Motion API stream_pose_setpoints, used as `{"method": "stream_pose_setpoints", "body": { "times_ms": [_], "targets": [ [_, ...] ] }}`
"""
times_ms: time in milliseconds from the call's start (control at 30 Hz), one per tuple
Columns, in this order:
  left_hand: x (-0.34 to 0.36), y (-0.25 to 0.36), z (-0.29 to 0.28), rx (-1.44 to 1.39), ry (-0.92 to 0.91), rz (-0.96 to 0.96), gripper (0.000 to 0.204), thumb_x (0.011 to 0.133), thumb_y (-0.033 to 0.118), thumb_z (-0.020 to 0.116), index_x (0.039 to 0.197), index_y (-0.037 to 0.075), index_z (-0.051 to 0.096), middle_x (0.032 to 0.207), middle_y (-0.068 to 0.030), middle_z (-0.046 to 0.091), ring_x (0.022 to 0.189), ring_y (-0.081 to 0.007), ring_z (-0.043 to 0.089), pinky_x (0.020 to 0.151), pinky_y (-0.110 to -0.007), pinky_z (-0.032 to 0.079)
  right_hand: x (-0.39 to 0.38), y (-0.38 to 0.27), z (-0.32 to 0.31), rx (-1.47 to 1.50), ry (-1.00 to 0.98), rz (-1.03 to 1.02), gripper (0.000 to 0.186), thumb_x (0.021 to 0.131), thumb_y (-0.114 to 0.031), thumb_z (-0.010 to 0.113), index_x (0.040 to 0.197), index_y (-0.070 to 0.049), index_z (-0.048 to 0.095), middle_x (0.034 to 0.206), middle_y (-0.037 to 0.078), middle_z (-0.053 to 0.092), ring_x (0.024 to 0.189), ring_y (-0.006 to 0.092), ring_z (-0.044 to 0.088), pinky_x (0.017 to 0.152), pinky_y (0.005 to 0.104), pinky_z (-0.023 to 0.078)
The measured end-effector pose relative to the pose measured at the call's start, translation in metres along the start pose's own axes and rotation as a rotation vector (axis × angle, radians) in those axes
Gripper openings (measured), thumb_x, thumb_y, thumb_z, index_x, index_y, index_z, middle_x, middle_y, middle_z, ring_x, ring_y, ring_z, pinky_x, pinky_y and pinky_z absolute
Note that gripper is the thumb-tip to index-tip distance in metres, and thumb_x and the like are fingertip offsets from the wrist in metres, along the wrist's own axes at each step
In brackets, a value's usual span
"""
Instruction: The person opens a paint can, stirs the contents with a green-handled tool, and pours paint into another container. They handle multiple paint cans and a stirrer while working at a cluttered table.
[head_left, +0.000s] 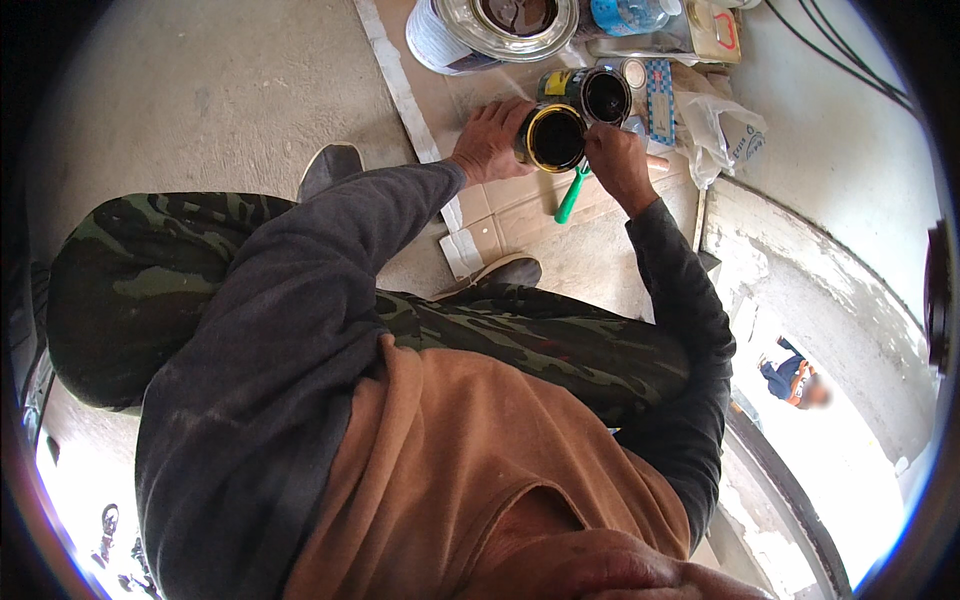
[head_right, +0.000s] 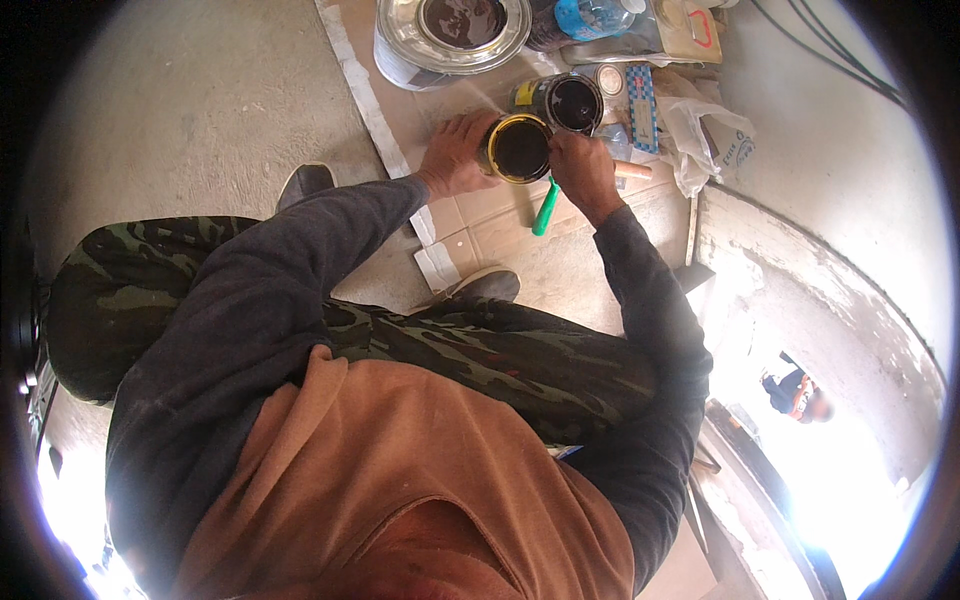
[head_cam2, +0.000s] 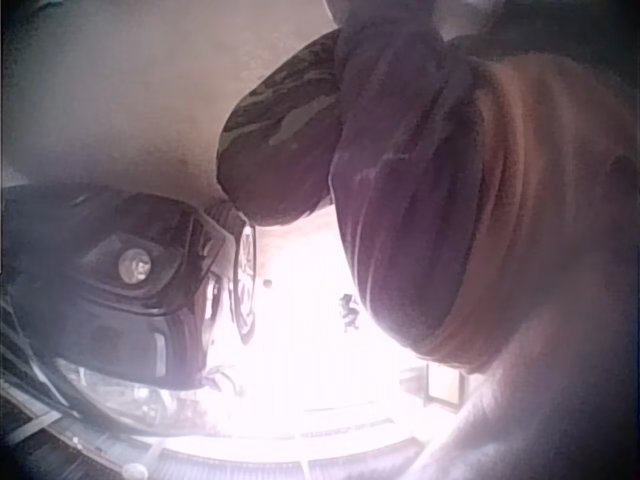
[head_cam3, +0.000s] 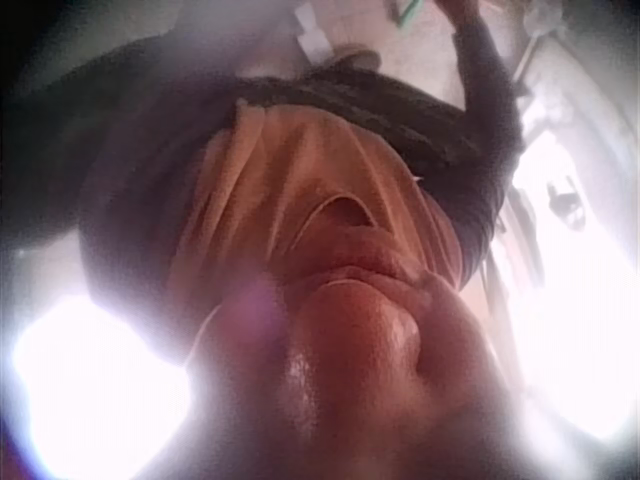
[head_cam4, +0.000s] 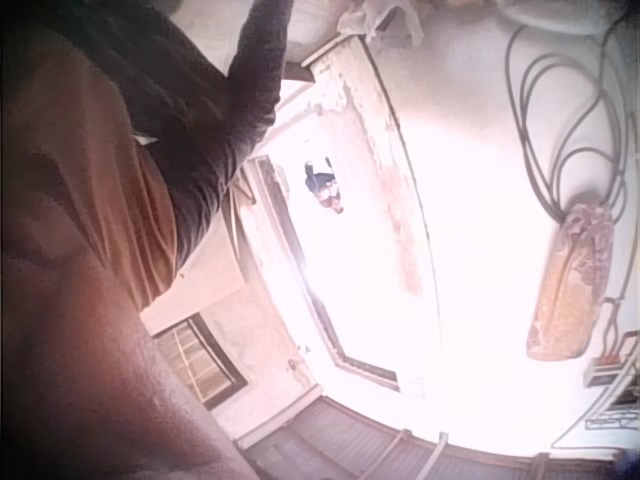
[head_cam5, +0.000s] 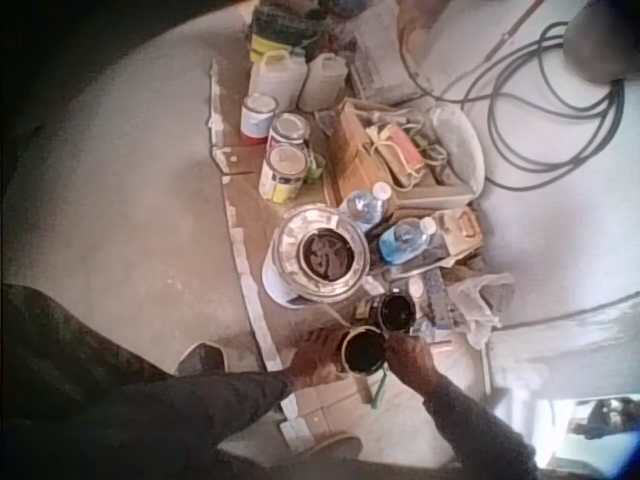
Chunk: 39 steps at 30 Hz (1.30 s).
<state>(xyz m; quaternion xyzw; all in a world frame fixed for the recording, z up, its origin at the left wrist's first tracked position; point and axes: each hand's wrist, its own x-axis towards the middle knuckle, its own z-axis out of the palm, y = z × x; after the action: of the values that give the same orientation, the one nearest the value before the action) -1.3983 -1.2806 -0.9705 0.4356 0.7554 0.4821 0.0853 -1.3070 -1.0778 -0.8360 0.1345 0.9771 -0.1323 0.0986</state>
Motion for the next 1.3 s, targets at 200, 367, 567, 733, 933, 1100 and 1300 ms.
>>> {"method": "stream_pose_setpoints", "body": {
  "times_ms": [200,367,567,733,933,1100,1300],
  "targets": [
    [-0.003,0.009,0.004,-0.024,0.000,-0.046,0.099,0.063,0.037,0.092,0.143,0.009,0.042,0.136,-0.0156,0.055,0.125,-0.0380,0.055,0.104,-0.052,0.044,-0.006,0.008,-0.001,0.157,0.049,0.057,0.011,0.083,-0.009,0.066,0.089,-0.005,0.075,0.080,0.019,0.073,0.073,0.0374,0.074,0.065,0.0442,0.059],
    [-0.006,0.011,0.004,0.004,-0.013,-0.059,0.103,0.063,0.037,0.092,0.147,0.008,0.039,0.140,-0.0171,0.052,0.129,-0.0376,0.053,0.108,-0.052,0.041,-0.011,0.003,0.008,0.137,0.063,0.119,0.011,0.082,-0.009,0.066,0.088,-0.005,0.075,0.078,0.018,0.073,0.073,0.0365,0.074,0.066,0.0446,0.058],
    [0.000,-0.005,0.001,-0.029,-0.024,0.146,0.105,0.069,0.039,0.091,0.150,0.005,0.034,0.144,-0.0195,0.051,0.134,-0.0364,0.052,0.112,-0.052,0.040,-0.023,-0.008,0.007,0.156,0.023,0.181,0.012,0.080,-0.007,0.066,0.086,-0.003,0.075,0.074,0.020,0.071,0.072,0.0363,0.074,0.066,0.0442,0.057],
    [0.001,-0.005,0.001,-0.055,-0.071,0.108,0.103,0.069,0.038,0.091,0.149,0.006,0.035,0.143,-0.0178,0.052,0.133,-0.0356,0.053,0.112,-0.051,0.040,-0.027,-0.024,0.009,0.321,-0.073,0.381,0.009,0.083,-0.006,0.067,0.082,0.001,0.073,0.067,0.017,0.070,0.060,0.0263,0.072,0.057,0.0389,0.058],
    [-0.002,0.005,0.001,-0.048,-0.053,0.036,0.102,0.066,0.038,0.091,0.148,0.008,0.038,0.140,-0.0154,0.053,0.129,-0.0360,0.054,0.110,-0.051,0.041,-0.030,-0.034,0.001,0.809,-0.136,0.658,0.010,0.087,-0.007,0.070,0.084,0.002,0.072,0.067,0.012,0.069,0.054,0.0147,0.068,0.047,0.0330,0.055],
    [-0.002,0.005,0.002,-0.082,-0.029,0.059,0.101,0.065,0.036,0.091,0.148,0.009,0.039,0.137,-0.0162,0.054,0.128,-0.0380,0.053,0.109,-0.052,0.042,-0.032,-0.032,0.000,0.314,0.025,0.217,0.013,0.086,-0.004,0.068,0.099,0.000,0.071,0.081,0.018,0.073,0.070,0.0306,0.074,0.064,0.0398,0.060],
    [-0.003,0.003,0.003,-0.066,-0.025,0.071,0.103,0.065,0.038,0.091,0.148,0.009,0.039,0.138,-0.0172,0.053,0.130,-0.0382,0.052,0.109,-0.054,0.042,-0.055,-0.048,0.008,-0.147,-0.176,-0.196,0.030,0.084,0.002,0.062,0.113,-0.003,0.069,0.102,0.017,0.071,0.094,0.0324,0.071,0.080,0.0417,0.059]
  ]
}}
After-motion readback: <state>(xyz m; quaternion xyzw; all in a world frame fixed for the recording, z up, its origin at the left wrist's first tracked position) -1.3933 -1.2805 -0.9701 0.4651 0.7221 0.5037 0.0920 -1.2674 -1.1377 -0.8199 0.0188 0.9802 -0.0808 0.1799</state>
